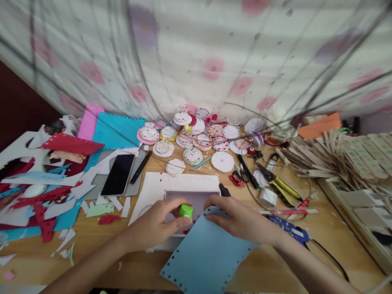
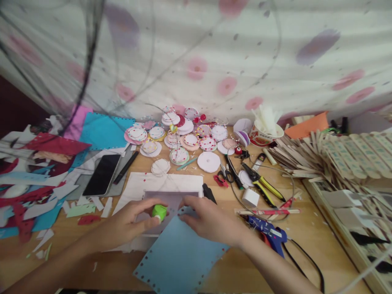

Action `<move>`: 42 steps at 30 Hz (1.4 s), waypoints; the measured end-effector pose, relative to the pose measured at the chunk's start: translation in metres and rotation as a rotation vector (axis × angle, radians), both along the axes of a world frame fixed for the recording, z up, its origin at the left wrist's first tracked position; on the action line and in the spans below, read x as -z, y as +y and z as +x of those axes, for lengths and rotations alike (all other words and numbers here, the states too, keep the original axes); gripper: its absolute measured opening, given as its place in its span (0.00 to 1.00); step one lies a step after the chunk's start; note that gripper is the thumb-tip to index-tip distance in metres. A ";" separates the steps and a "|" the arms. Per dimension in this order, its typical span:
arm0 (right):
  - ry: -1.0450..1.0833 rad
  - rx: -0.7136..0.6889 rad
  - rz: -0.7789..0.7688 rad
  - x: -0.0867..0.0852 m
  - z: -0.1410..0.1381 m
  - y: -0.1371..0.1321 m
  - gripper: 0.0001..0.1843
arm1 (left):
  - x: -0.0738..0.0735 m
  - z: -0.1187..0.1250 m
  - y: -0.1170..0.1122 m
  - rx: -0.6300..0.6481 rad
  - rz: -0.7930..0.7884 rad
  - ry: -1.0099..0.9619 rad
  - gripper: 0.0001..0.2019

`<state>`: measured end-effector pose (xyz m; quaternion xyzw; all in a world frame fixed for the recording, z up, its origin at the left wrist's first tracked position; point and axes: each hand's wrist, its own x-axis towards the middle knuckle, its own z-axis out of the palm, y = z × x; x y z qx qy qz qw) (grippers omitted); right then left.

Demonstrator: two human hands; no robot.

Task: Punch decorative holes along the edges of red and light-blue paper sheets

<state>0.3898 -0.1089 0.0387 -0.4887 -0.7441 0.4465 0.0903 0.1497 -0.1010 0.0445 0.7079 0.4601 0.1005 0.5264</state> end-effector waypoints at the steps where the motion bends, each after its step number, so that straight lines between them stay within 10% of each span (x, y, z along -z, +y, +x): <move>1: 0.011 0.008 -0.007 -0.002 0.000 0.000 0.09 | 0.001 0.001 -0.001 -0.032 -0.068 -0.061 0.17; 13: 0.133 0.034 -0.018 -0.017 -0.008 0.005 0.11 | 0.004 0.006 -0.001 -0.171 -0.419 -0.343 0.15; 24: 0.162 0.077 0.067 -0.010 -0.019 0.002 0.15 | 0.003 0.007 -0.005 -0.032 -0.010 -0.068 0.16; 31: 0.119 0.066 0.101 -0.012 -0.024 0.002 0.13 | 0.005 0.009 -0.005 -0.029 -0.026 -0.089 0.31; 42: 0.200 0.098 0.164 -0.004 -0.019 0.004 0.03 | 0.011 0.010 -0.009 -0.030 0.027 -0.009 0.17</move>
